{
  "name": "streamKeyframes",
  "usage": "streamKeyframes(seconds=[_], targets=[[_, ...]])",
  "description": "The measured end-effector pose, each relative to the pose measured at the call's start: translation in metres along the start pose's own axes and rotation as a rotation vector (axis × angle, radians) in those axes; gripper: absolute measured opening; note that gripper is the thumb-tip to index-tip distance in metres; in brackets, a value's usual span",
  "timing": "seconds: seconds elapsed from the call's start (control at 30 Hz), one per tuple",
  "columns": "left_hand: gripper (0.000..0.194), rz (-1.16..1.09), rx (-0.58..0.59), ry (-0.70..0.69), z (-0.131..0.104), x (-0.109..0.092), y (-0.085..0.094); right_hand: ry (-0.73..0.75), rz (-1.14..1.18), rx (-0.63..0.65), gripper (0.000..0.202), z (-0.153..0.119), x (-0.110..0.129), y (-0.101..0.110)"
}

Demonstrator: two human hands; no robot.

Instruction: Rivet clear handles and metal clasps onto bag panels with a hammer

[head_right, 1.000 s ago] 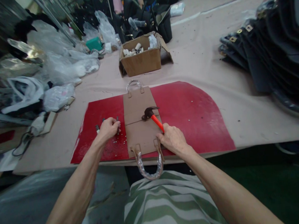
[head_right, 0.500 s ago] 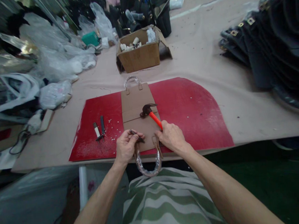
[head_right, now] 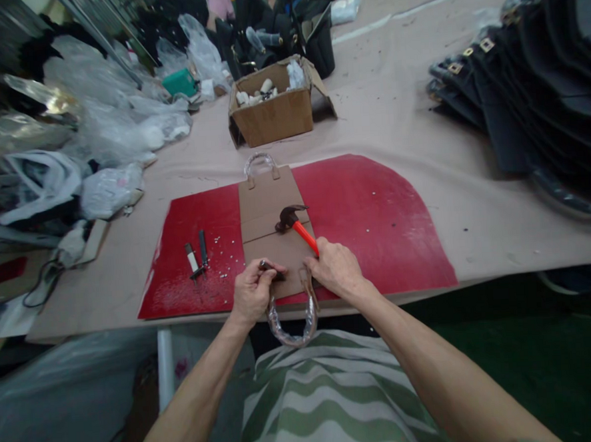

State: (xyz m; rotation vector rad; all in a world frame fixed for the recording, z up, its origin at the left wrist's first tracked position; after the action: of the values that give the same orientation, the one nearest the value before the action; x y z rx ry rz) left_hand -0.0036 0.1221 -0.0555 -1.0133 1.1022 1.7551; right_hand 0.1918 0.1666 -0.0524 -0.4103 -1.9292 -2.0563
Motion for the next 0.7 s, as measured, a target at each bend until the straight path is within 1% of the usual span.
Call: streamKeyframes(seconds=[0.1, 0.17, 0.23, 0.33, 0.4, 0.43, 0.47, 0.53, 0.57, 0.6, 0.63, 0.67, 0.7], targets=[[0.012, 0.058, 0.018, -0.151, -0.006, 0.002, 0.0, -0.003, 0.152, 0.005, 0.024, 0.002, -0.001, 0.003], [0.013, 0.094, 0.032, -0.229, -0.009, 0.004, -0.001, 0.009, 0.268, 0.026, 0.028, 0.001, 0.001, 0.015], [0.014, 0.126, 0.048, -0.283, -0.012, 0.005, -0.002, 0.043, 0.352, -0.002, 0.033, -0.006, 0.007, 0.038], [0.014, 0.15, 0.049, -0.312, -0.013, 0.006, -0.004, 0.17, 0.421, -0.178, 0.033, -0.027, 0.017, 0.082], [0.013, 0.159, 0.037, -0.319, -0.013, 0.006, -0.004, 0.309, 0.381, -0.306, 0.029, -0.043, 0.02, 0.104], [0.014, 0.166, 0.031, -0.323, -0.013, 0.007, -0.004, 0.392, 0.331, -0.345, 0.028, -0.05, 0.02, 0.11], [0.014, 0.177, 0.026, -0.33, -0.013, 0.008, -0.004, 0.473, 0.262, -0.356, 0.027, -0.056, 0.02, 0.113], [0.015, 0.196, 0.017, -0.347, -0.013, 0.01, -0.004, 0.612, 0.112, -0.302, 0.024, -0.064, 0.019, 0.115], [0.016, 0.2, 0.017, -0.355, -0.013, 0.011, -0.004, 0.651, 0.057, -0.27, 0.024, -0.065, 0.019, 0.117], [0.016, 0.2, 0.017, -0.361, -0.014, 0.011, -0.005, 0.67, 0.035, -0.261, 0.023, -0.066, 0.021, 0.12], [0.016, 0.196, 0.017, -0.363, -0.014, 0.012, -0.005, 0.663, 0.049, -0.284, 0.023, -0.067, 0.023, 0.124], [0.016, 0.19, 0.017, -0.362, -0.014, 0.012, -0.005, 0.635, 0.09, -0.348, 0.024, -0.068, 0.025, 0.13], [0.015, 0.184, 0.018, -0.36, -0.014, 0.012, -0.005, 0.59, 0.14, -0.455, 0.025, -0.069, 0.027, 0.135]])
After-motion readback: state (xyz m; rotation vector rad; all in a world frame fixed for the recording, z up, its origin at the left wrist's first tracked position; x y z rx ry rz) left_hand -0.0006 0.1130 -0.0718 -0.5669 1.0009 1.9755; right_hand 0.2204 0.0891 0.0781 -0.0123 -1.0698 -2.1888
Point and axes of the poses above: each hand's wrist, its own z-axis towards the middle knuckle, its own y-axis out of the back of the hand, x = y × z, the point moved 2 cm from there along z, towards the middle knuckle, and after that the axes turned 15 degrees about -x, right-handed, at the moved point
